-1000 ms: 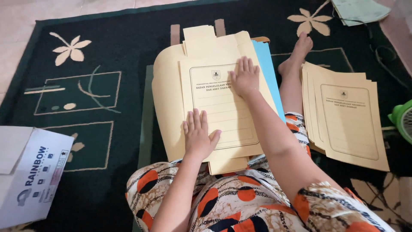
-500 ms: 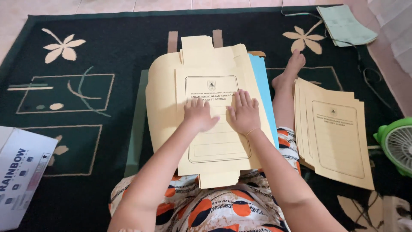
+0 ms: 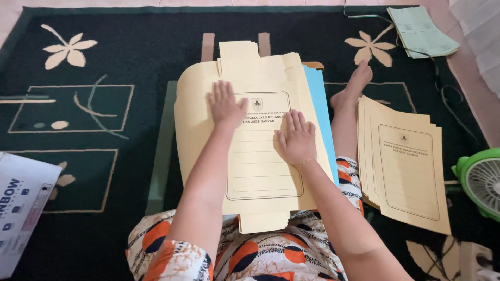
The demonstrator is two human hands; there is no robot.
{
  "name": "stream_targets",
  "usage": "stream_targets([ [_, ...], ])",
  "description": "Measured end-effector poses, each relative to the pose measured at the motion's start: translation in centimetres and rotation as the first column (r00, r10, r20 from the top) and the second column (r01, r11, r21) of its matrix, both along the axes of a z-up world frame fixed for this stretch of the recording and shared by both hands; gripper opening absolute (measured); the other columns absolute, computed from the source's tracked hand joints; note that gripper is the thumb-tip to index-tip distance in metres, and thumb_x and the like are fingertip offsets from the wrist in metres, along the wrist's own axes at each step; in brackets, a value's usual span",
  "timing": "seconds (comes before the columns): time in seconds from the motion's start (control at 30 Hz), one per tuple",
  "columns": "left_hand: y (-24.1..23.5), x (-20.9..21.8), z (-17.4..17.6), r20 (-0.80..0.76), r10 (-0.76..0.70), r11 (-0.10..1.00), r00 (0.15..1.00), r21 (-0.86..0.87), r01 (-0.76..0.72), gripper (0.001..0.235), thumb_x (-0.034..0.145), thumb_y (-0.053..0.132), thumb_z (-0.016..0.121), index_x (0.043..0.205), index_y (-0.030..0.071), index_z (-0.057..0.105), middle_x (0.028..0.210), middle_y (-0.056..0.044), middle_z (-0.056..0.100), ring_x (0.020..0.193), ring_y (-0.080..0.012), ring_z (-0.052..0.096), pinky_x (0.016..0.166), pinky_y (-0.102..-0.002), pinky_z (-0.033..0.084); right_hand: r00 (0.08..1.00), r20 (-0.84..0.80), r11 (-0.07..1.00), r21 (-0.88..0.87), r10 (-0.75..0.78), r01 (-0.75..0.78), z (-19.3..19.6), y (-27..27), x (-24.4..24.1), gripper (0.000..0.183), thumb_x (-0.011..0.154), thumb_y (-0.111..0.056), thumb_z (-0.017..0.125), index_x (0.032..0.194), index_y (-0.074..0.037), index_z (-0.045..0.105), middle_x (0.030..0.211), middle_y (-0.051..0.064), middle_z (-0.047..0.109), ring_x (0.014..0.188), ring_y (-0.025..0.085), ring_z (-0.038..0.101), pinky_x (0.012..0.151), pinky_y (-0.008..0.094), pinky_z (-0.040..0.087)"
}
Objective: Folding and creasing yellow cardstock document folders by hand.
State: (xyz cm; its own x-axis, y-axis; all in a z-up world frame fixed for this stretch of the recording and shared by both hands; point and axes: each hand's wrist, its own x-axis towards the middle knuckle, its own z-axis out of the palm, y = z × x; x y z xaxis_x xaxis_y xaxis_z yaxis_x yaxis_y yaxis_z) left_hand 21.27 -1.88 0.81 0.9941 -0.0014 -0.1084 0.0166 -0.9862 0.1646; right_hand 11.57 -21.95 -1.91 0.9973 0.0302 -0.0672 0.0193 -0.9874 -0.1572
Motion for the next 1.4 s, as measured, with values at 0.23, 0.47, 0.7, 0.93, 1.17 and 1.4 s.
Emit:
stream_targets([
  [0.23,2.6,-2.9,-0.5,0.022,-0.042,0.998,0.999,-0.037,0.043,0.08,0.104,0.057,0.028,0.163,0.003,0.019,0.172,-0.017,0.01,0.159,-0.0311,0.002,0.128,-0.048,0.003,1.0,-0.002,0.999,-0.034,0.005,-0.005,-0.1,0.0,0.2,0.071,0.104,-0.052,0.017,0.165,-0.016,0.023,0.174,0.005,0.016,0.16,0.021,0.011,0.123,0.047,0.012],
  [0.47,2.9,-12.5,0.3,-0.026,-0.177,0.984,0.984,-0.034,0.176,0.078,0.104,0.051,0.033,0.161,-0.001,0.022,0.17,-0.021,0.013,0.159,-0.0354,0.006,0.129,-0.049,0.005,1.0,0.001,1.0,-0.002,0.018,-0.018,-0.2,-0.2,0.4,0.071,0.104,-0.051,0.018,0.165,-0.016,0.023,0.173,0.006,0.017,0.16,0.022,0.011,0.123,0.047,0.013],
  [0.7,2.3,-22.2,0.6,-0.007,-0.198,0.968,0.98,-0.156,0.195,0.072,0.105,0.044,0.031,0.161,-0.001,0.021,0.169,-0.024,0.013,0.157,-0.0386,0.006,0.126,-0.051,0.005,1.0,0.023,1.0,-0.014,0.004,-0.003,-0.3,0.1,0.1,0.07,0.105,-0.051,0.02,0.165,-0.015,0.026,0.173,0.005,0.02,0.16,0.021,0.013,0.124,0.047,0.011],
  [0.93,-1.9,-23.1,0.7,0.009,-0.281,0.936,0.96,-0.218,0.276,0.074,0.103,0.042,0.031,0.16,-0.004,0.019,0.168,-0.029,0.009,0.156,-0.0436,-0.001,0.125,-0.054,0.0,0.999,0.046,1.0,0.005,0.002,-0.002,-0.9,-0.1,0.3,0.069,0.105,-0.05,0.021,0.164,-0.015,0.027,0.173,0.007,0.021,0.159,0.022,0.014,0.124,0.047,0.011],
  [1.17,-3.5,-13.5,-1.9,-0.007,-0.323,0.941,0.946,-0.111,0.32,0.072,0.104,0.044,0.03,0.161,0.0,0.022,0.169,-0.025,0.013,0.157,-0.0406,0.004,0.127,-0.054,0.005,0.999,0.034,1.0,-0.002,0.008,-0.008,-1.0,-0.2,0.4,0.069,0.106,-0.051,0.021,0.165,-0.016,0.026,0.173,0.006,0.02,0.16,0.023,0.013,0.124,0.047,0.01],
  [1.4,-3.5,-3.4,-1.7,0.028,-0.312,0.946,0.95,-0.086,0.314,0.068,0.107,0.044,0.026,0.162,0.004,0.021,0.17,-0.02,0.013,0.158,-0.0355,0.006,0.129,-0.05,0.006,1.0,0.004,1.0,0.014,-0.021,0.021,-0.3,0.2,0.2,0.069,0.105,-0.05,0.022,0.165,-0.016,0.025,0.173,0.006,0.019,0.16,0.023,0.012,0.124,0.047,0.01],
])
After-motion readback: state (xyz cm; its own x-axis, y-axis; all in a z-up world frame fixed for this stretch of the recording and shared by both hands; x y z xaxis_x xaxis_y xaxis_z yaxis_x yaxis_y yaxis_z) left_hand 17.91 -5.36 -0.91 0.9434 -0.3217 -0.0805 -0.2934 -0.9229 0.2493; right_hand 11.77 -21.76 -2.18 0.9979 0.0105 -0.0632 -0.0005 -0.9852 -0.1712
